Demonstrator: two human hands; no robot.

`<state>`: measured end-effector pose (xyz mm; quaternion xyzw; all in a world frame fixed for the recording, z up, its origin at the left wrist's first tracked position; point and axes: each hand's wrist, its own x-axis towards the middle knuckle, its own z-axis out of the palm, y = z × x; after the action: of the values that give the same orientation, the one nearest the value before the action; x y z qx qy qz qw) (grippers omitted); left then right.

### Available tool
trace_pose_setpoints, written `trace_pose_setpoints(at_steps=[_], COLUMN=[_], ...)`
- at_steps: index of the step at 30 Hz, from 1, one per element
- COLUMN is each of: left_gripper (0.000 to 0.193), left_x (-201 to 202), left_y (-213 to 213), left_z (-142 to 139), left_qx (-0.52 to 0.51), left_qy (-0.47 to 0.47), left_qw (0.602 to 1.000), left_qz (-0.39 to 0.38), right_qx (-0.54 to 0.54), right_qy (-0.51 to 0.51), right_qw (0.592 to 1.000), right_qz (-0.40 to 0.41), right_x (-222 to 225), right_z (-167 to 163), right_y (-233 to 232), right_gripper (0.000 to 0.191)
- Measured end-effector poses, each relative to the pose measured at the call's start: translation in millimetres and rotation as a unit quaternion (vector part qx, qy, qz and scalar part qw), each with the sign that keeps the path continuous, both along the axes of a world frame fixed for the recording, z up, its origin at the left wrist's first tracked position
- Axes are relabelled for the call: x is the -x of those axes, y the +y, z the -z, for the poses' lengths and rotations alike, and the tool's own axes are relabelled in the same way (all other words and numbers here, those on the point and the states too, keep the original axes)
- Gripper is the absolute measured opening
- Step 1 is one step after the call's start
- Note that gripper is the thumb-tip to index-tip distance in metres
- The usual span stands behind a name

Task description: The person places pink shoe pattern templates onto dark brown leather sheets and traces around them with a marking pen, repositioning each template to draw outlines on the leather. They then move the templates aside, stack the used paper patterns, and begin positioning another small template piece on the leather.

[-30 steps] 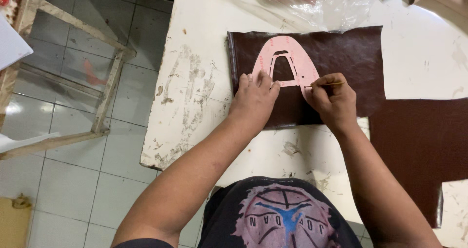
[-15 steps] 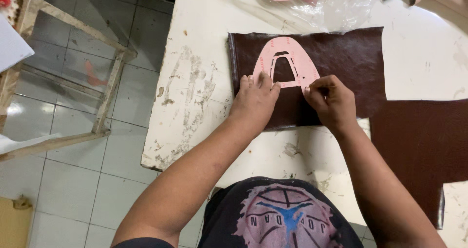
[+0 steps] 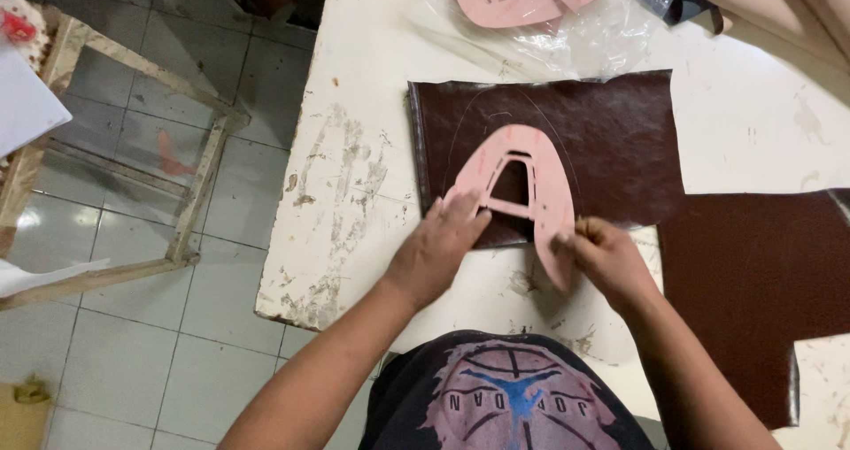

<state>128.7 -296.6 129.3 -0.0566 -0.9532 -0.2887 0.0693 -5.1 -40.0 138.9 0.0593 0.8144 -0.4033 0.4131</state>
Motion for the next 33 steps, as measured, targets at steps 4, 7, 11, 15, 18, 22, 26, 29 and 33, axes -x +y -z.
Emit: trace_pose_setpoints(at_steps=[4, 7, 11, 15, 18, 22, 26, 29, 33], left_gripper=[0.034, 0.027, 0.035, 0.045, 0.050, 0.041, 0.038, 0.038, 0.039], left_x=[-54.6, -74.5, -76.4, -51.3, -30.4, -27.6, -32.1, -33.2, -34.6], left_y=[14.6, 15.4, 6.6, -0.7, 1.5, 1.7, -6.0, -12.1, -16.2], left_z=[-1.4, 3.1, 7.3, 5.5, 4.0, 7.2, 18.3, 25.9, 28.2], left_qx=[-0.123, -0.105, -0.182, -0.282, -0.236, -0.253, -0.461, -0.540, -0.540], left_qy=[0.027, 0.038, 0.028, -0.059, -0.100, -0.103, -0.066, -0.057, -0.069], left_qw=[0.991, 0.979, 0.947, 0.908, 0.911, 0.900, 0.832, 0.792, 0.792], left_qz=[-0.037, -0.170, -0.264, -0.303, -0.322, -0.340, -0.301, -0.279, -0.278], right_qx=[-0.144, -0.207, -0.181, -0.191, -0.192, -0.169, -0.175, -0.188, -0.185], right_qy=[-0.019, 0.167, 0.454, 0.524, 0.523, 0.550, 0.547, 0.538, 0.545], right_qw=[0.986, 0.959, 0.861, 0.819, 0.821, 0.809, 0.809, 0.811, 0.807], right_qz=[-0.087, -0.098, -0.138, -0.134, -0.126, -0.116, -0.121, -0.130, -0.131], right_x=[-35.0, -57.3, -85.3, -90.9, -90.8, -89.3, -86.3, -87.4, -88.6], right_z=[4.9, 11.3, 45.6, 70.4, 71.1, 69.7, 72.1, 74.2, 76.5], right_y=[53.6, 93.0, 110.7, 117.2, 122.2, 122.1, 124.0, 127.2, 127.5], right_gripper=[0.032, 0.032, 0.028, 0.030, 0.029, 0.029, 0.030, 0.031, 0.030])
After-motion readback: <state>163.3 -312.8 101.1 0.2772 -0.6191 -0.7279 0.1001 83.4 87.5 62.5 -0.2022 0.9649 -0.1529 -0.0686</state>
